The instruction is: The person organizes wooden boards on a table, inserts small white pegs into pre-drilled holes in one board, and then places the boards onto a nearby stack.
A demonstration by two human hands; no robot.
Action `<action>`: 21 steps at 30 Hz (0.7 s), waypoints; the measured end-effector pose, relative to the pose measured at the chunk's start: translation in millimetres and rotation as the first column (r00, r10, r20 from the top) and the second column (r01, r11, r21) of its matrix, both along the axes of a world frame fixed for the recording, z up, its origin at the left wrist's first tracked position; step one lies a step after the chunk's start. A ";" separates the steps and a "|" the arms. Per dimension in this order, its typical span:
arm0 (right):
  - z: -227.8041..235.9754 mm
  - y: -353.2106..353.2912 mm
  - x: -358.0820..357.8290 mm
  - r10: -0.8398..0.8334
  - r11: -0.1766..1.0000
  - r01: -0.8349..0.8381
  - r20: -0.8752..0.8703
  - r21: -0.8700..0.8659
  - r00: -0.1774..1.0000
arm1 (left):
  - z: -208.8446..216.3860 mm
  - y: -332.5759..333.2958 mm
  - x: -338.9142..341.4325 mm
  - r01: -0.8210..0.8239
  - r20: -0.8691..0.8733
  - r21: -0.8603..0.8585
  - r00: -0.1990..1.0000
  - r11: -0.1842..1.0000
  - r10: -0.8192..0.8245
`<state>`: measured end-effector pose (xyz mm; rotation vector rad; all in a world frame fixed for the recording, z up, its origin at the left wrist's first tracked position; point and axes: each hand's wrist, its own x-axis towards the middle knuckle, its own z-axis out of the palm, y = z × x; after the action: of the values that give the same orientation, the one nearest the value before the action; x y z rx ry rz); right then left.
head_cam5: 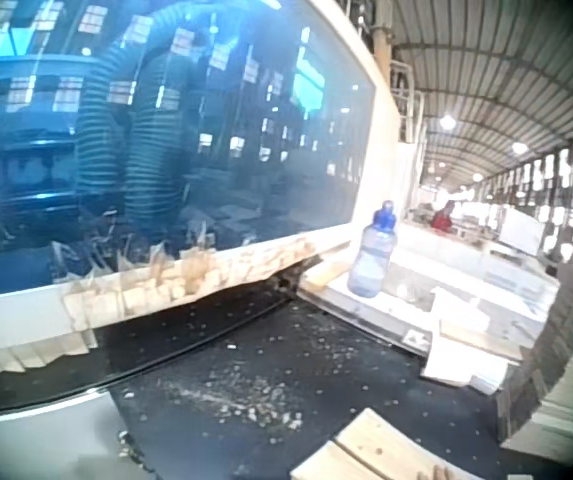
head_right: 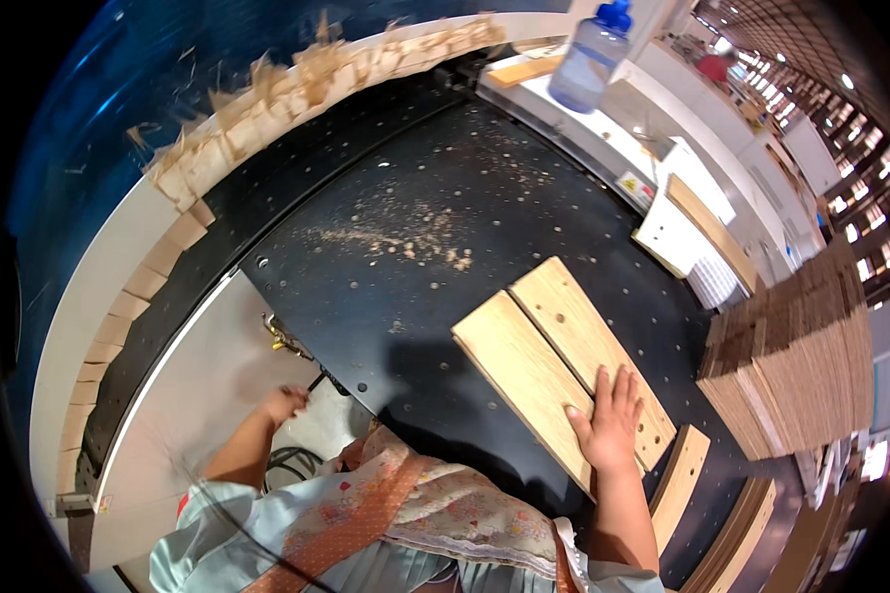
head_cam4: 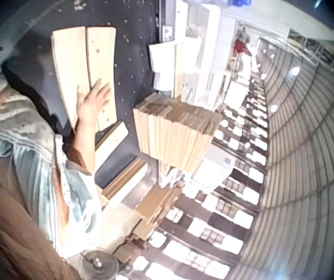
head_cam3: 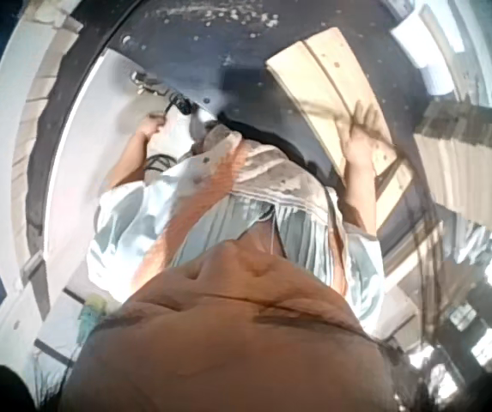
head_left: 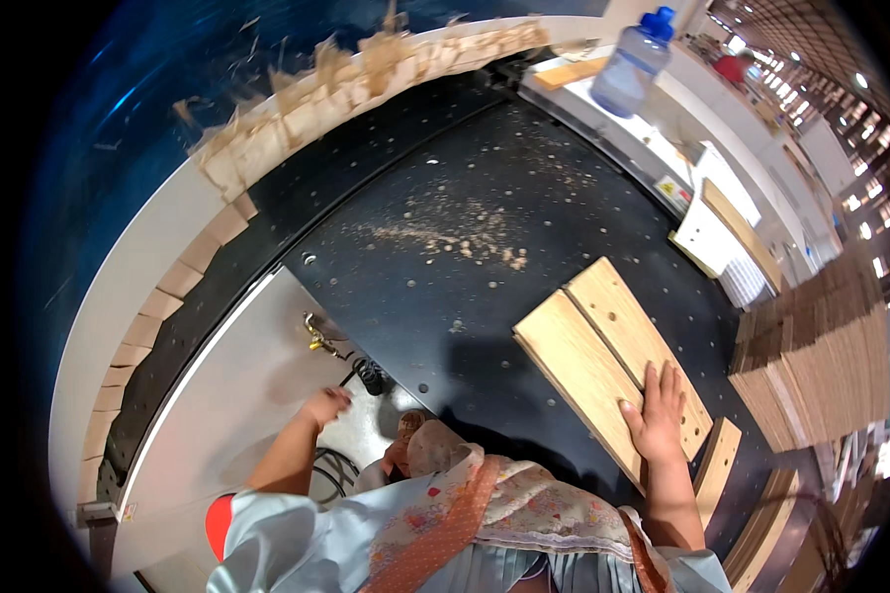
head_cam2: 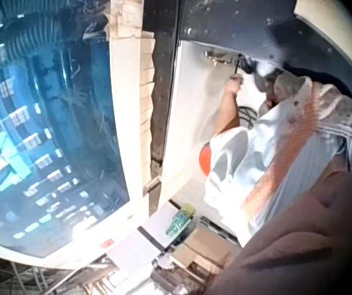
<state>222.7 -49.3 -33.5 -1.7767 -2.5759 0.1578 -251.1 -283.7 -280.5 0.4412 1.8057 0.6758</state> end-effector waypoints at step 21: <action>-4.3 5.1 -3.1 -0.018 0.998 0.022 -0.061 0.050 0.998 | 27.9 -6.1 -3.0 -0.411 -0.217 0.699 0.658 0.585 0.721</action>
<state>219.6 -44.2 -37.9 -1.7516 -2.4967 0.1422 -254.1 -289.8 -252.6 0.4353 2.2132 1.7985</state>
